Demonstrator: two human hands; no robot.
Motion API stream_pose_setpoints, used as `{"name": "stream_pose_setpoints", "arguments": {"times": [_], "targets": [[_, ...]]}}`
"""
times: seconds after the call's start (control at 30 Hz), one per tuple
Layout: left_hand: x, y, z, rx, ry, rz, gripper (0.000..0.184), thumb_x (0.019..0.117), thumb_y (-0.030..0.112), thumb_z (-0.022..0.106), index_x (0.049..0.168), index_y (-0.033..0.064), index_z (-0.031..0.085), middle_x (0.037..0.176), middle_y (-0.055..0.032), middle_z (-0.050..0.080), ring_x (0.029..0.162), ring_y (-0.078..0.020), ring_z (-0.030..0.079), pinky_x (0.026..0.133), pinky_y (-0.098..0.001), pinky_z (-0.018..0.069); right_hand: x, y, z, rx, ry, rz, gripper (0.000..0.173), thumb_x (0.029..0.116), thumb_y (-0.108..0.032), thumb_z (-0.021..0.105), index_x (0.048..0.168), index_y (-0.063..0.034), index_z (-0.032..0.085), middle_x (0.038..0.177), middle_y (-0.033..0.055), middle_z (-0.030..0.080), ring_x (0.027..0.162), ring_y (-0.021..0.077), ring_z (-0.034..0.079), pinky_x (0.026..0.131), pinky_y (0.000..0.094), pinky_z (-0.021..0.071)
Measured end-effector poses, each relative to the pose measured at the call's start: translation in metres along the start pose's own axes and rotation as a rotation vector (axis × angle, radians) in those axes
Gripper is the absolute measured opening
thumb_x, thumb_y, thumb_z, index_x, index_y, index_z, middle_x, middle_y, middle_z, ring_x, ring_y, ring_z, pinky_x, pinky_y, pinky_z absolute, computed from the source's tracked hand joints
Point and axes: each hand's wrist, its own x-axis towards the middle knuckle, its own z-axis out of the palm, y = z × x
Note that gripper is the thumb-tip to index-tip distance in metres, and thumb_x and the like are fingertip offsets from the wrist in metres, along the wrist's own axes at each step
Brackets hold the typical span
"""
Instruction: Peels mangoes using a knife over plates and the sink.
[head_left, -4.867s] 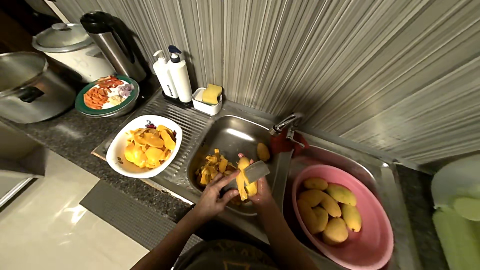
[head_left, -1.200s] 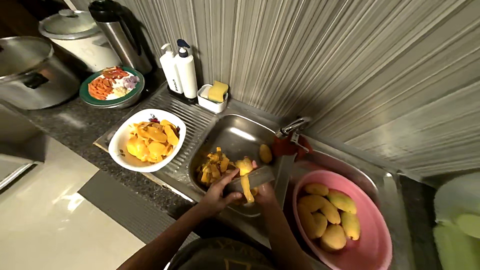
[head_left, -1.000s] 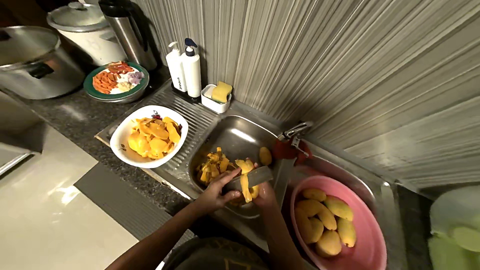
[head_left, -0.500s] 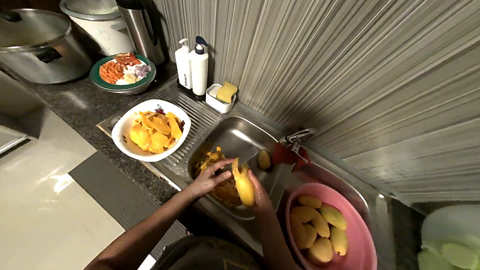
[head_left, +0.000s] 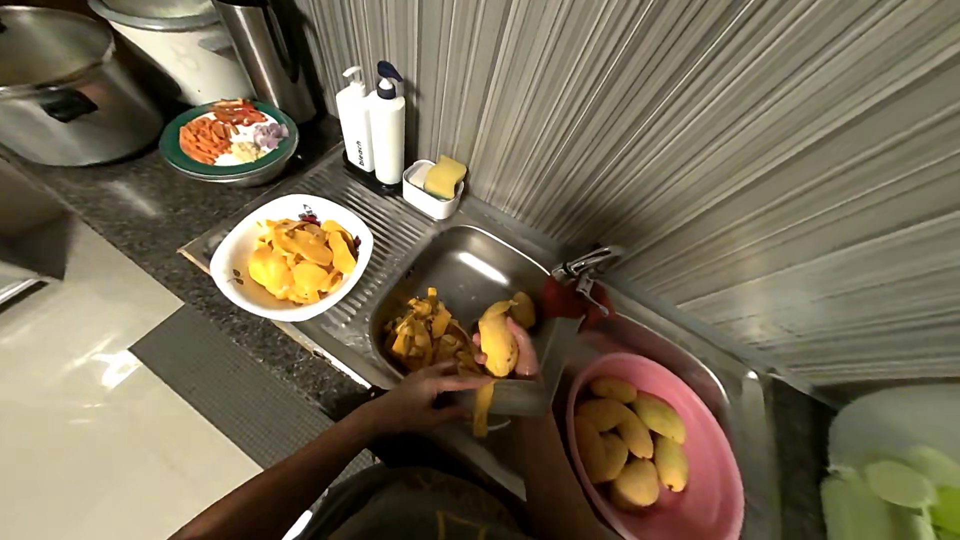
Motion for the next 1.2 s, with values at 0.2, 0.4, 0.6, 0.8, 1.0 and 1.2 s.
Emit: {"name": "stream_pose_setpoints", "arguments": {"times": [0.2, 0.4, 0.6, 0.8, 1.0, 1.2], "targets": [[-0.003, 0.000, -0.011, 0.174, 0.044, -0.087, 0.045, 0.1022, 0.038, 0.061, 0.146, 0.0451, 0.054, 0.118, -0.0104, 0.060, 0.098, -0.0177, 0.062, 0.084, -0.0379, 0.0577, 0.015, -0.005, 0.005, 0.207, -0.072, 0.067, 0.056, 0.1026, -0.053, 0.027, 0.123, -0.0061, 0.050, 0.088, 0.0177, 0.066, 0.061, 0.0246, 0.065, 0.049, 0.0338, 0.0548], [-0.006, 0.012, -0.020, -0.203, 0.178, -0.472, 0.067, 0.1028, 0.047, 0.056, 0.160, 0.0199, 0.036, 0.142, -0.0108, 0.059, 0.097, -0.0125, 0.067, 0.081, -0.0314, 0.0570, 0.019, -0.006, 0.022, 0.246, 0.239, -0.022, 0.039, 0.1022, -0.042, 0.041, 0.117, -0.0087, 0.053, 0.094, 0.0153, 0.065, 0.076, 0.0272, 0.068, 0.061, 0.0419, 0.0590], [-0.011, 0.014, -0.013, -0.655, 0.136, -0.350, 0.048, 0.1042, 0.021, 0.058, 0.151, 0.0256, 0.052, 0.148, 0.0025, 0.054, 0.069, -0.0031, 0.058, 0.056, -0.0230, 0.0499, 0.024, 0.003, 0.021, 0.194, 0.398, 0.019, 0.033, 0.0993, -0.042, 0.046, 0.109, -0.0117, 0.056, 0.090, 0.0116, 0.064, 0.076, 0.0243, 0.066, 0.060, 0.0435, 0.0569], [0.001, 0.006, -0.010, -0.913, 0.360, -0.913, 0.030, 0.1075, 0.041, 0.049, 0.121, 0.0171, 0.059, 0.085, -0.0011, 0.059, 0.059, -0.0113, 0.054, 0.051, -0.0264, 0.0481, 0.018, 0.011, 0.010, 0.200, 0.416, 0.107, 0.043, 0.1017, -0.048, 0.040, 0.110, -0.0081, 0.053, 0.081, 0.0121, 0.061, 0.062, 0.0223, 0.063, 0.053, 0.0363, 0.0561], [-0.004, 0.016, 0.000, -0.834, 0.212, -0.746, 0.067, 0.1059, 0.041, 0.053, 0.163, 0.0273, 0.021, 0.093, -0.0029, 0.057, 0.060, -0.0122, 0.053, 0.050, -0.0275, 0.0474, 0.015, 0.011, 0.007, 0.184, 0.455, 0.066, 0.039, 0.1019, -0.047, 0.041, 0.110, -0.0103, 0.053, 0.082, 0.0118, 0.062, 0.063, 0.0232, 0.063, 0.052, 0.0382, 0.0557], [0.007, 0.024, 0.005, -0.069, 0.160, -0.119, 0.066, 0.0999, 0.039, 0.065, 0.157, 0.0156, 0.042, 0.157, -0.0111, 0.046, 0.140, -0.0170, 0.050, 0.116, -0.0372, 0.0435, 0.008, 0.014, 0.007, 0.018, 0.032, -0.147, 0.039, 0.1055, -0.032, 0.029, 0.105, -0.0038, 0.057, 0.081, 0.0109, 0.069, 0.071, 0.0193, 0.070, 0.063, 0.0335, 0.0602]]}}
